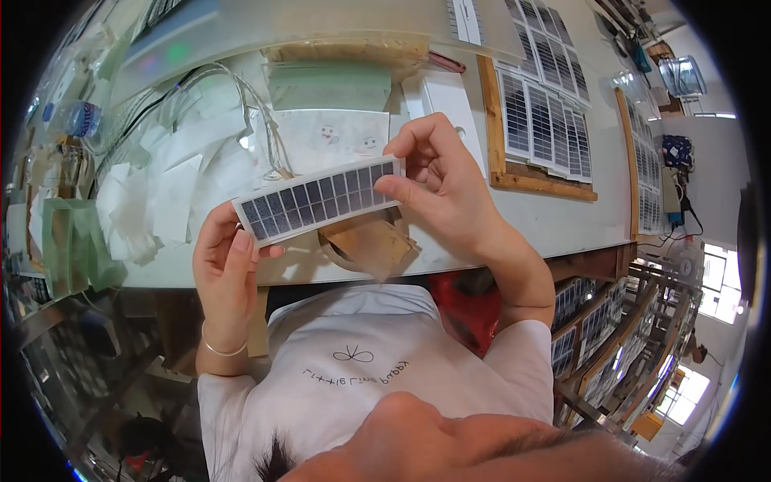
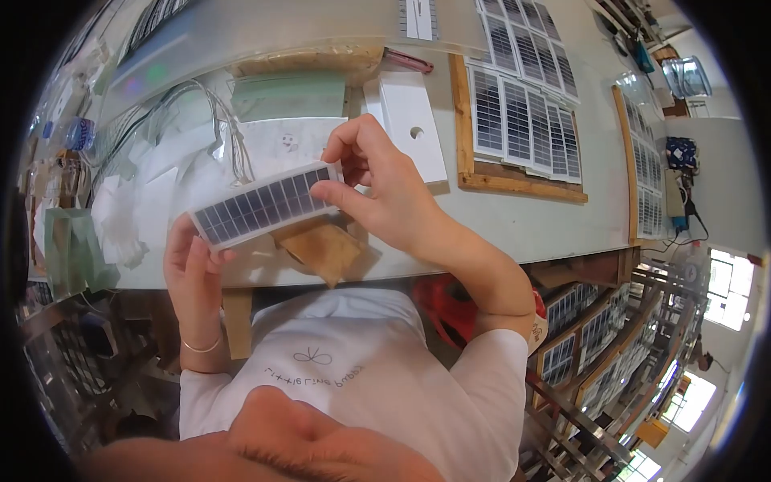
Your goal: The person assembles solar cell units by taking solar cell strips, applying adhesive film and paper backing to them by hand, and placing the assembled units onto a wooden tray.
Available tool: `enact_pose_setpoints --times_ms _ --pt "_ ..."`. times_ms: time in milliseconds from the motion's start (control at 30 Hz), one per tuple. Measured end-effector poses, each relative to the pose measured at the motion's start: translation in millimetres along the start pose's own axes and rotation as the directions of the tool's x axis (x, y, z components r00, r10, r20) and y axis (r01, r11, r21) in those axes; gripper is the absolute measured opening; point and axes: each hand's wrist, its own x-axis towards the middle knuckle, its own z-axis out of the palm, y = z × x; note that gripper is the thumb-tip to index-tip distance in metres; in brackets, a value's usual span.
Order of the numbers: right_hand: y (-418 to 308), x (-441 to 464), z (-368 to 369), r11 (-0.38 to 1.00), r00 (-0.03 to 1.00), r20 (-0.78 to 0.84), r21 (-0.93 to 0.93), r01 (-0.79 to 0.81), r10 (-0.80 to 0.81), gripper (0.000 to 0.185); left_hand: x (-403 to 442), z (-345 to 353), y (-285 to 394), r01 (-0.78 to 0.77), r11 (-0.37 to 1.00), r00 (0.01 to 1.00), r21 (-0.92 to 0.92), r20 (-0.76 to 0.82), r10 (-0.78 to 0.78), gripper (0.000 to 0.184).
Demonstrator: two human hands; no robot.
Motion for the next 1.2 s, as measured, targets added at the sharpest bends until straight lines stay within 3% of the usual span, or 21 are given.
enact_pose_setpoints --times_ms 200,333,1200 --pt "-13.5 3.1 -3.0 0.956 0.986 0.019 0.244 -0.163 0.163 0.035 2.1 1.0 -1.4 -0.027 1.000 0.999 -0.005 0.028 0.027 0.030" --pt "-11.4 5.2 -3.9 0.939 0.979 0.017 0.280 -0.200 0.204 0.026 4.6 1.5 -3.3 -0.053 0.998 0.997 -0.045 0.056 0.055 0.030" --pt "-9.1 2.5 -1.2 0.943 0.983 0.022 0.281 -0.179 0.181 0.018 2.1 2.2 -10.2 -0.073 0.997 0.997 -0.005 0.023 0.073 0.026"
